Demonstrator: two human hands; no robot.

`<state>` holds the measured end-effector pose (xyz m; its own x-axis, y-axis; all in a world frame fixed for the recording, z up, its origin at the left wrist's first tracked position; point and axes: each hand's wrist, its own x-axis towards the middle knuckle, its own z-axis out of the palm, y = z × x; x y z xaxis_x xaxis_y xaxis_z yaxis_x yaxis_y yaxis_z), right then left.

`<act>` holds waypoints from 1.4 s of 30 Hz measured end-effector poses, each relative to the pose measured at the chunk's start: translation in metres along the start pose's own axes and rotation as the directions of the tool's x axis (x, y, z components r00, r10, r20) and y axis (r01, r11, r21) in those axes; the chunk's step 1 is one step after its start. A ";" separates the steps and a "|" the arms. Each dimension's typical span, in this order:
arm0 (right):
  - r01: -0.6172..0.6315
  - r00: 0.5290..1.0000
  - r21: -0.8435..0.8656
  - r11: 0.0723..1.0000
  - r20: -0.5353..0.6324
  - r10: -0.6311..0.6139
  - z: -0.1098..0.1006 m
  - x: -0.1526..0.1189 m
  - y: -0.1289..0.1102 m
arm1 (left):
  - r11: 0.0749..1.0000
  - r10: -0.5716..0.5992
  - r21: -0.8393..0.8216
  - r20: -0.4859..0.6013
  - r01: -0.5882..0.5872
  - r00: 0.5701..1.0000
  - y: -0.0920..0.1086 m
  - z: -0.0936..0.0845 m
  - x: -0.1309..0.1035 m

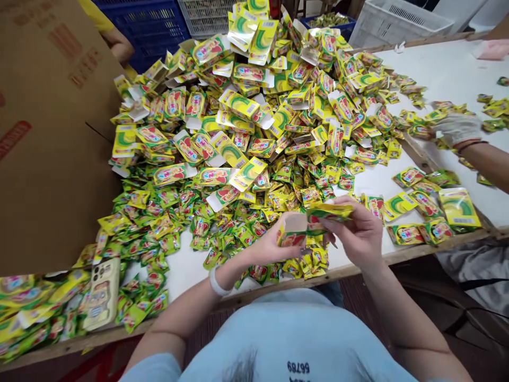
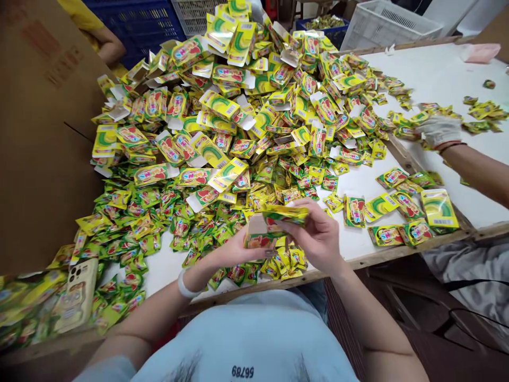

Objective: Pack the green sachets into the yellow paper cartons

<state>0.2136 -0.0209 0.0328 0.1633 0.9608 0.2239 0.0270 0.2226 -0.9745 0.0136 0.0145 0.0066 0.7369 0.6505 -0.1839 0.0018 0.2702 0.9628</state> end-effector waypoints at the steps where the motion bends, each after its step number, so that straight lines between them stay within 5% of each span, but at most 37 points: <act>1: 0.099 0.994 -0.068 0.993 0.045 -0.096 0.004 0.004 -0.002 | 1.000 0.004 -0.009 -0.029 -0.005 1.000 -0.002 0.006 -0.004; 5: 0.409 0.887 -0.268 0.872 0.341 -0.311 0.004 0.007 -0.003 | 0.999 0.035 0.012 -0.108 -0.034 0.994 0.004 0.013 -0.014; 9: 0.471 0.783 -0.397 0.787 0.600 -0.166 -0.006 0.000 -0.012 | 0.989 -0.018 0.146 -0.109 0.034 0.994 0.008 0.012 -0.017; 13: 0.432 0.683 -0.451 0.781 0.729 0.043 -0.011 -0.005 -0.022 | 0.968 -0.086 0.232 -0.027 0.091 0.996 -0.003 0.016 -0.016; 19: 0.236 0.810 -0.312 0.920 0.586 -0.009 -0.026 -0.023 -0.005 | 0.973 -0.164 0.174 0.038 0.155 0.986 -0.025 0.025 -0.026; 26: 0.016 0.730 -0.305 0.952 0.654 0.198 -0.019 -0.053 0.005 | 0.972 -0.171 0.176 0.076 0.155 0.982 -0.038 0.044 -0.021; 30: 0.041 0.906 -0.401 0.915 0.402 0.135 -0.059 -0.050 0.012 | 0.904 0.010 0.427 0.016 -0.016 1.000 -0.029 0.027 -0.019; 32: -0.011 0.983 -0.583 0.812 0.144 0.117 -0.103 -0.039 0.017 | 0.701 0.170 0.713 -0.163 -0.003 0.972 -0.024 0.002 -0.027; 33: -0.088 0.992 -0.692 0.716 0.006 0.128 -0.125 -0.032 0.019 | 0.549 0.236 0.830 -0.269 0.100 0.934 -0.023 -0.013 -0.032; 35: -0.221 0.975 -0.905 0.364 -0.207 0.078 -0.158 -0.019 0.024 | 0.247 0.278 0.888 -0.448 0.387 0.850 -0.024 -0.041 -0.044; 37: -0.274 0.962 -0.961 0.035 -0.274 0.005 -0.164 -0.008 0.033 | 0.047 0.239 0.829 -0.550 0.557 0.800 -0.030 -0.060 -0.055; 39: -0.205 0.976 -0.974 -0.099 -0.210 0.052 -0.144 0.001 0.047 | -0.001 0.186 0.814 -0.570 0.581 0.800 -0.037 -0.067 -0.061; 42: -0.101 0.957 -0.992 -0.079 -0.118 0.264 -0.101 0.011 0.075 | 0.109 0.153 0.834 -0.552 0.542 0.819 -0.045 -0.063 -0.063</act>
<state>0.3165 -0.0105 -0.0390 0.2799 0.9590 -0.0438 0.9596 -0.2780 0.0439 -0.0754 0.0065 -0.0375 0.2306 0.9665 -0.1124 0.9628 -0.2099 0.1703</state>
